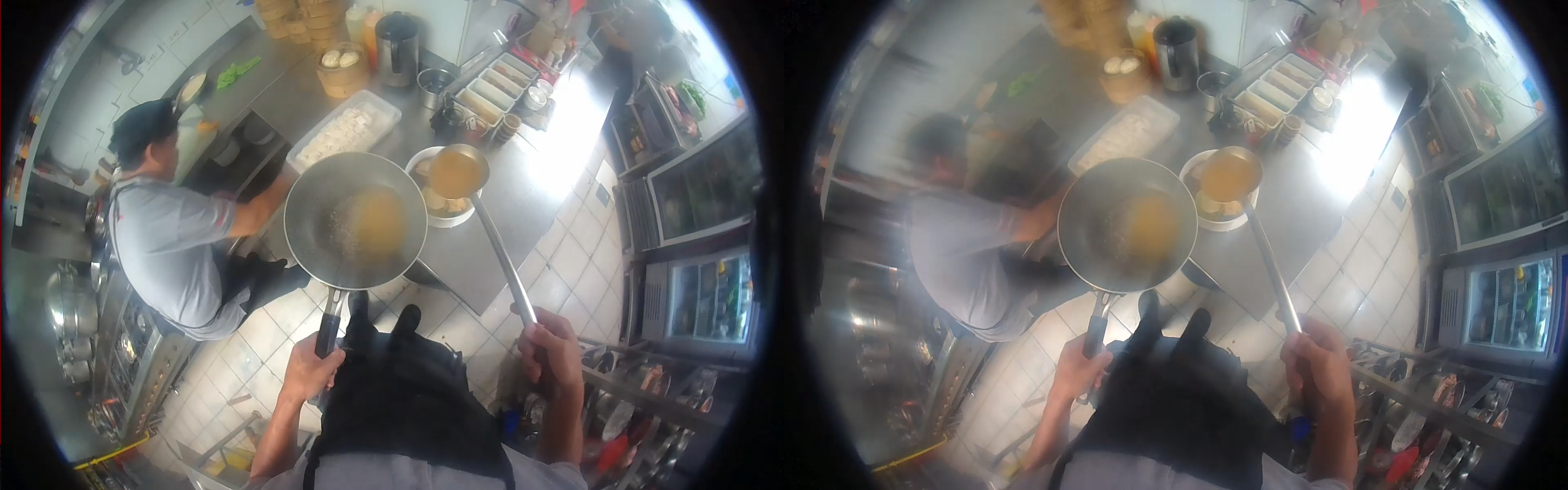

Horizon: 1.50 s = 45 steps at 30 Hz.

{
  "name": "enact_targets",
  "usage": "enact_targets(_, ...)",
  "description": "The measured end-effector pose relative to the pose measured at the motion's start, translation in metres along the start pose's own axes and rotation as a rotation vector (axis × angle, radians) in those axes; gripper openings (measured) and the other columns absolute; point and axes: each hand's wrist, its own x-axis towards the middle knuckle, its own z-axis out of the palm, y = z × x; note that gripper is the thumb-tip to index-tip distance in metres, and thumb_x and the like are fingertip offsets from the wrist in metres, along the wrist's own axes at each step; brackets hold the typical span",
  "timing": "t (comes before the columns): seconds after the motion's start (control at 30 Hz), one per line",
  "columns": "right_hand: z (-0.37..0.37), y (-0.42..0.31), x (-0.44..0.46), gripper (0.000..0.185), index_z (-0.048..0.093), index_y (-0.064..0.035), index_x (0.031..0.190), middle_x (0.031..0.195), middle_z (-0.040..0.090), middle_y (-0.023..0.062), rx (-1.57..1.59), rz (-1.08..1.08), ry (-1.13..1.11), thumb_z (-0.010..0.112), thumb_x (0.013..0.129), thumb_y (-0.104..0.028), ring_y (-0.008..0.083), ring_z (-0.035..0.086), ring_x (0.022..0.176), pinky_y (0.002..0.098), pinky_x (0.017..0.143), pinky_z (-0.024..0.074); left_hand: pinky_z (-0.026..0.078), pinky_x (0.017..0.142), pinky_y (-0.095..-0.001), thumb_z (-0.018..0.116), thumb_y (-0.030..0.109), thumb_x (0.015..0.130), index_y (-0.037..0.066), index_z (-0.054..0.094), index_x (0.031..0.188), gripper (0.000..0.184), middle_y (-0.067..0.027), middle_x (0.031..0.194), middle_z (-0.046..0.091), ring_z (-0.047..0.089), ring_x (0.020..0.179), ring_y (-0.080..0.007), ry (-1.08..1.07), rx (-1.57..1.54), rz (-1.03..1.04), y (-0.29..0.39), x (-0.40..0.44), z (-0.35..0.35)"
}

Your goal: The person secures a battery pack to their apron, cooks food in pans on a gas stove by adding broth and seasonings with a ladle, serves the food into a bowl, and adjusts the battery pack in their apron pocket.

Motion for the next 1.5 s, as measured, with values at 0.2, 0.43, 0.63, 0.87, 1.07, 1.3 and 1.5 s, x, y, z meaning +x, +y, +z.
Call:
enact_targets(0.2, 0.009, 0.024, 0.021, 0.037, 0.059, 0.0044, 0.129, 0.067, 0.055, 0.0020, -0.154, -0.006, 0.121, 0.058, 0.095, -0.012, 0.0109, 0.051, 0.046, 0.0252, 0.039, 0.0399, 0.047, 0.045, -0.0277, 0.068, 0.011, 0.089, 0.002, 0.058, 0.084, 0.014, -0.0040, 0.063, 0.059, 0.058, 0.047, -0.0119, -0.015, -0.012, -0.044, -0.020, -0.027, -0.003)
enact_targets(0.43, 0.022, 0.063, 0.033, 0.039, 0.057, 0.0035, 0.136, 0.068, 0.054, 0.0010, -0.435, -0.219, 0.203, 0.056, 0.098, -0.006, 0.0111, 0.050, 0.047, 0.0271, 0.040, 0.0409, 0.047, 0.045, -0.0277, 0.067, 0.010, 0.088, 0.002, 0.058, 0.080, 0.014, -0.0040, 0.061, 0.059, 0.058, 0.048, -0.0116, -0.035, -0.063, -0.033, -0.054, -0.057, -0.019)
enact_targets(0.63, 0.035, 0.126, 0.045, 0.036, 0.057, -0.0010, 0.130, 0.065, 0.060, 0.0164, -0.940, -0.599, 0.470, 0.061, 0.096, -0.012, 0.0264, 0.059, 0.049, 0.0411, 0.053, 0.0485, 0.048, 0.048, -0.0286, 0.067, 0.011, 0.088, 0.002, 0.058, 0.081, 0.014, -0.0040, 0.060, 0.059, 0.059, 0.049, -0.0117, -0.071, -0.007, -0.017, -0.081, -0.081, -0.040)
enact_targets(0.87, 0.025, 0.176, 0.043, 0.032, 0.056, 0.0031, 0.125, 0.064, 0.056, 0.0070, -0.954, -0.794, 0.427, 0.062, 0.097, -0.011, 0.0152, 0.056, 0.049, 0.0341, 0.047, 0.0426, 0.048, 0.048, -0.0296, 0.066, 0.011, 0.088, 0.001, 0.058, 0.082, 0.014, -0.0046, 0.060, 0.060, 0.059, 0.049, -0.0132, -0.136, -0.043, 0.063, -0.114, -0.076, -0.045)
enact_targets(1.07, 0.032, 0.160, -0.049, 0.019, 0.062, -0.0001, 0.113, 0.065, 0.055, -0.0016, -0.350, -0.306, 0.028, 0.058, 0.098, -0.011, 0.0060, 0.049, 0.047, 0.0238, 0.045, 0.0406, 0.048, 0.047, -0.0313, 0.065, 0.012, 0.085, 0.000, 0.058, 0.081, 0.015, -0.0067, 0.061, 0.061, 0.060, 0.048, -0.0151, -0.116, -0.062, 0.097, -0.136, -0.054, -0.029)
enact_targets(1.3, -0.027, 0.160, -0.016, 0.018, 0.062, -0.0020, 0.107, 0.065, 0.057, -0.0006, -0.863, -0.278, -0.179, 0.064, 0.096, -0.015, 0.0100, 0.053, 0.052, 0.0283, 0.050, 0.0423, 0.048, 0.046, -0.0322, 0.066, 0.015, 0.085, -0.002, 0.057, 0.080, 0.019, -0.0082, 0.059, 0.061, 0.061, 0.047, -0.0161, 0.052, -0.121, 0.064, -0.136, -0.059, 0.024)
enact_targets(1.5, -0.074, 0.117, 0.003, 0.032, 0.062, 0.0034, 0.121, 0.068, 0.056, 0.0008, -0.827, -0.092, -0.479, 0.063, 0.098, -0.019, 0.0090, 0.051, 0.050, 0.0263, 0.047, 0.0423, 0.048, 0.045, -0.0322, 0.068, 0.015, 0.084, -0.004, 0.059, 0.084, 0.020, -0.0085, 0.059, 0.061, 0.060, 0.046, -0.0160, 0.245, -0.185, -0.016, -0.121, -0.071, 0.095)
